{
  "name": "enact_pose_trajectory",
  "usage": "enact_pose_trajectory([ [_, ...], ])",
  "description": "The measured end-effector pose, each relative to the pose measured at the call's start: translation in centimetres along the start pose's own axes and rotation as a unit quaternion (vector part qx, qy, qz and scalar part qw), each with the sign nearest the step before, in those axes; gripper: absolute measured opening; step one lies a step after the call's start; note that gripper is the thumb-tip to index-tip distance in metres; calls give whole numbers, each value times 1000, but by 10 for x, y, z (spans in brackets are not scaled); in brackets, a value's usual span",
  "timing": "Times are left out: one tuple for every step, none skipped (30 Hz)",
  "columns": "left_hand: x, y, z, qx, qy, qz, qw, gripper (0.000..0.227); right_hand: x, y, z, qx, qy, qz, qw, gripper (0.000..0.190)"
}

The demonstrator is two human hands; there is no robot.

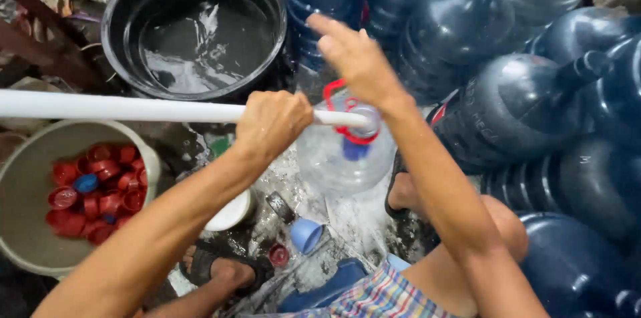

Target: The person cleans a large transparent water jug by first pouring a white liquid into it, then inserting a long white pipe with a blue brush to scrub the interior. The person repeatedly moves the brush inside the jug while water and foam are visible.

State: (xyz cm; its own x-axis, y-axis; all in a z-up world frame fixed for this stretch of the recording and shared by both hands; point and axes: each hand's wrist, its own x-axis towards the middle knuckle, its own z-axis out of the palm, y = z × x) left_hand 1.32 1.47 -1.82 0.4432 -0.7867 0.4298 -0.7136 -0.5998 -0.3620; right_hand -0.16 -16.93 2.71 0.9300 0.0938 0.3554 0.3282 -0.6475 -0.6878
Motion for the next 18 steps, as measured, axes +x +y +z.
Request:
enact_pose_trajectory([
  [0,1,5,7,9,-2,1000,9,-7,15,0,-4,4,-9,1000,42],
  [0,1,9,-29,-6,-11,1000,13,-14,30,0,7,43,45,998,45],
  [-2,6,14,-71,-23,-21,997,17,-25,46,0,18,77,104,991,51],
  [-4,3,13,-71,-17,-24,997,17,-48,61,11,13,77,99,992,51],
  [-8,0,11,-67,-37,-32,997,17,-73,75,26,58,105,43,992,83],
  [-13,-2,9,-64,-57,-41,995,17,-98,90,40,103,131,-13,986,116],
  [-12,4,9,-64,-52,-37,996,17,-103,85,51,99,136,-14,986,116],
  [-12,11,9,-55,-51,-45,996,17,-109,81,61,40,210,6,977,105],
  [-13,13,6,-42,-51,-52,996,17,-112,73,76,-17,284,26,958,96],
  [-7,13,5,-38,-47,-47,997,17,-104,84,83,-16,292,23,956,96],
  [-5,16,3,-35,-51,-56,997,20,-99,95,91,-8,291,54,955,88],
  [-3,19,3,-32,-55,-64,996,24,-94,107,98,1,290,84,953,81],
  [-2,22,9,-31,-56,-61,996,24,-90,104,101,2,293,85,952,81],
  [-1,25,16,-23,-107,-86,990,21,-85,101,103,1,234,4,972,78],
  [1,26,23,-13,-155,-111,982,19,-78,98,104,-1,174,-81,981,86],
  [-2,27,32,-10,-151,-109,982,19,-64,89,113,-2,178,-83,980,86],
  [-13,32,40,-30,-218,-123,968,20,-61,78,127,-36,136,-140,980,75],
  [-23,38,48,-49,-285,-136,948,28,-57,68,140,-69,92,-196,974,65],
])
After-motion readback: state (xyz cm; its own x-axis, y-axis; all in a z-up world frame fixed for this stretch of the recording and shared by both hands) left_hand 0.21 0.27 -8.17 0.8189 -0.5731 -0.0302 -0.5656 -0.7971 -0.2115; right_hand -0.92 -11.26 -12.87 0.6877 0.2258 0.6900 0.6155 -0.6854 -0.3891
